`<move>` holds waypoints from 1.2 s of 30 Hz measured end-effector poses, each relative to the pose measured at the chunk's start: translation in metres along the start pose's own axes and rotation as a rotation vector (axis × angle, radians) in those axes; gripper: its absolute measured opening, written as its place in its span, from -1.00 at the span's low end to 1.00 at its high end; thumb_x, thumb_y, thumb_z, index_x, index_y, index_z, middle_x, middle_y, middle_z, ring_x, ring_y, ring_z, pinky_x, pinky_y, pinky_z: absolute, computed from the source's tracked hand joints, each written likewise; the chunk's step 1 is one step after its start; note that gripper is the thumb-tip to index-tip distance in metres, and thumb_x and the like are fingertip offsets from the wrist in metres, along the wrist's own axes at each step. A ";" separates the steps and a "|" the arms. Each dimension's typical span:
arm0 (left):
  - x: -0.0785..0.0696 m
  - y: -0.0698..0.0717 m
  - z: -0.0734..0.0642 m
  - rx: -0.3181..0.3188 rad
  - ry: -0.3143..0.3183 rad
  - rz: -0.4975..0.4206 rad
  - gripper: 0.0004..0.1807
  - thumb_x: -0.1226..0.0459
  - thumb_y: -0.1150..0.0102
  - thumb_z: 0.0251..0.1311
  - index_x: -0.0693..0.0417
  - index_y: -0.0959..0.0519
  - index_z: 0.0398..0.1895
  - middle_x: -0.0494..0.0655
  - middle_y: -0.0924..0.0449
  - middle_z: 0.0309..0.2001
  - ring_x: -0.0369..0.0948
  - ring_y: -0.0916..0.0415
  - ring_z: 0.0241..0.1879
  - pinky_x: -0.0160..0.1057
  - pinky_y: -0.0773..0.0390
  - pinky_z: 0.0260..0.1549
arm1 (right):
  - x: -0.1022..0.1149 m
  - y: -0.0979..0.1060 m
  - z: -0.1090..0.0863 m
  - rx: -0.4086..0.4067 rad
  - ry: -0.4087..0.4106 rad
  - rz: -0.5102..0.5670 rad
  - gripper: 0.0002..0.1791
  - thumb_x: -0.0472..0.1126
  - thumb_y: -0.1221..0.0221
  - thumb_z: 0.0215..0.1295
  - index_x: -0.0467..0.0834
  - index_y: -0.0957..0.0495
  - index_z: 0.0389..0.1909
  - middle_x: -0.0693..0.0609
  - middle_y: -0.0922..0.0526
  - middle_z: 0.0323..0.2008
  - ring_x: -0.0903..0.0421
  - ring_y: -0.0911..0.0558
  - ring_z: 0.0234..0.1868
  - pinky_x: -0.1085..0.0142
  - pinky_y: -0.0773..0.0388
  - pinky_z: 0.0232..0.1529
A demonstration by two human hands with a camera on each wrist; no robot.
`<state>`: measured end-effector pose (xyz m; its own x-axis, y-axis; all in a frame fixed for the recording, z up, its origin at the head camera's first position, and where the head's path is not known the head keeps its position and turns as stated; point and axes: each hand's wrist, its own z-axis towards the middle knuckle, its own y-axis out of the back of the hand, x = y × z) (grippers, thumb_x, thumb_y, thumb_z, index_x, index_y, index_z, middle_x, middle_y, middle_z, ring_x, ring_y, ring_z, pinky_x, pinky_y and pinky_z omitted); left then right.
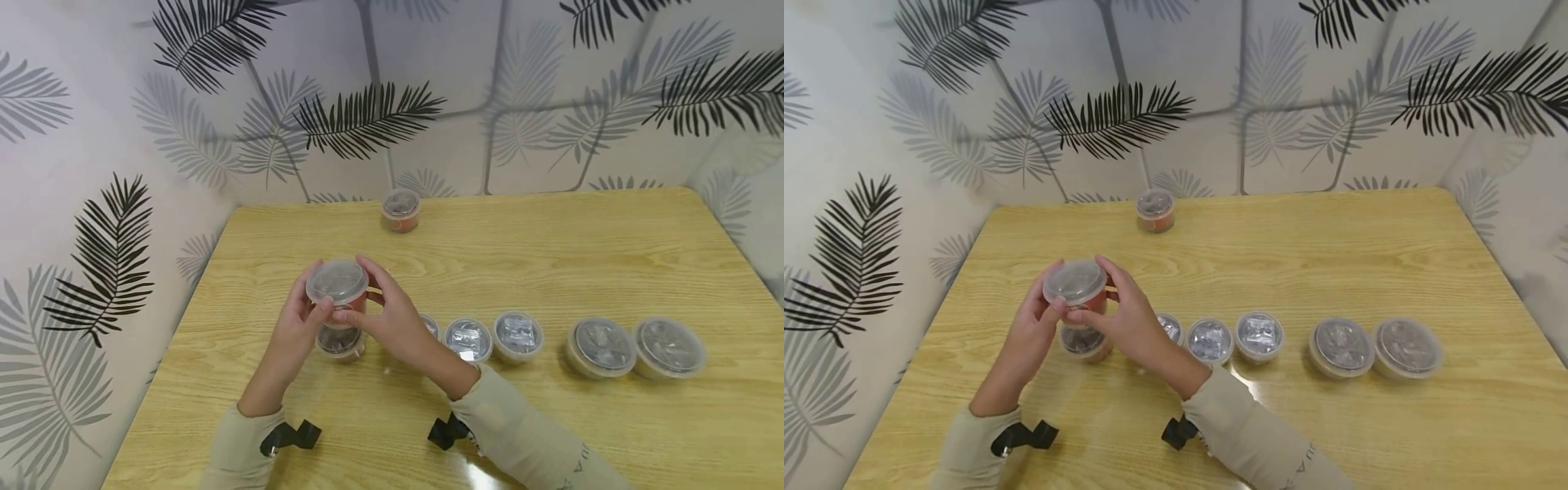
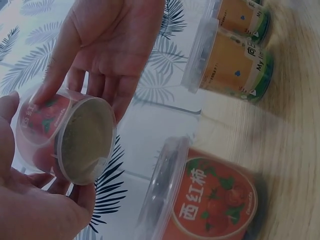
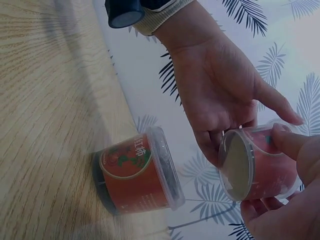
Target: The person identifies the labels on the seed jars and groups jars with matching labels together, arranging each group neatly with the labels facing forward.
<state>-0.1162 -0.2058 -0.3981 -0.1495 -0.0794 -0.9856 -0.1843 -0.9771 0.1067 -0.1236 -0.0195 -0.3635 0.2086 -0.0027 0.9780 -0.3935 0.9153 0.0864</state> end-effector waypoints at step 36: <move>0.033 0.080 -0.042 -0.098 0.036 -0.078 -0.37 0.33 0.15 0.40 -0.01 0.10 0.46 0.05 0.07 0.39 -0.15 0.04 0.33 -0.48 -0.19 0.16 | -0.049 -0.078 0.037 0.149 0.054 -0.225 -0.19 -0.02 -0.21 0.21 -0.20 -0.08 0.39 -0.03 -0.25 0.23 0.20 -0.35 0.17 0.39 -0.39 0.11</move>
<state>-0.0949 -0.2953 -0.4278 -0.1034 -0.0075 -0.9946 -0.0978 -0.9950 0.0176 -0.1366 -0.1061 -0.4114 0.3511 -0.1741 0.9200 -0.4582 0.8249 0.3310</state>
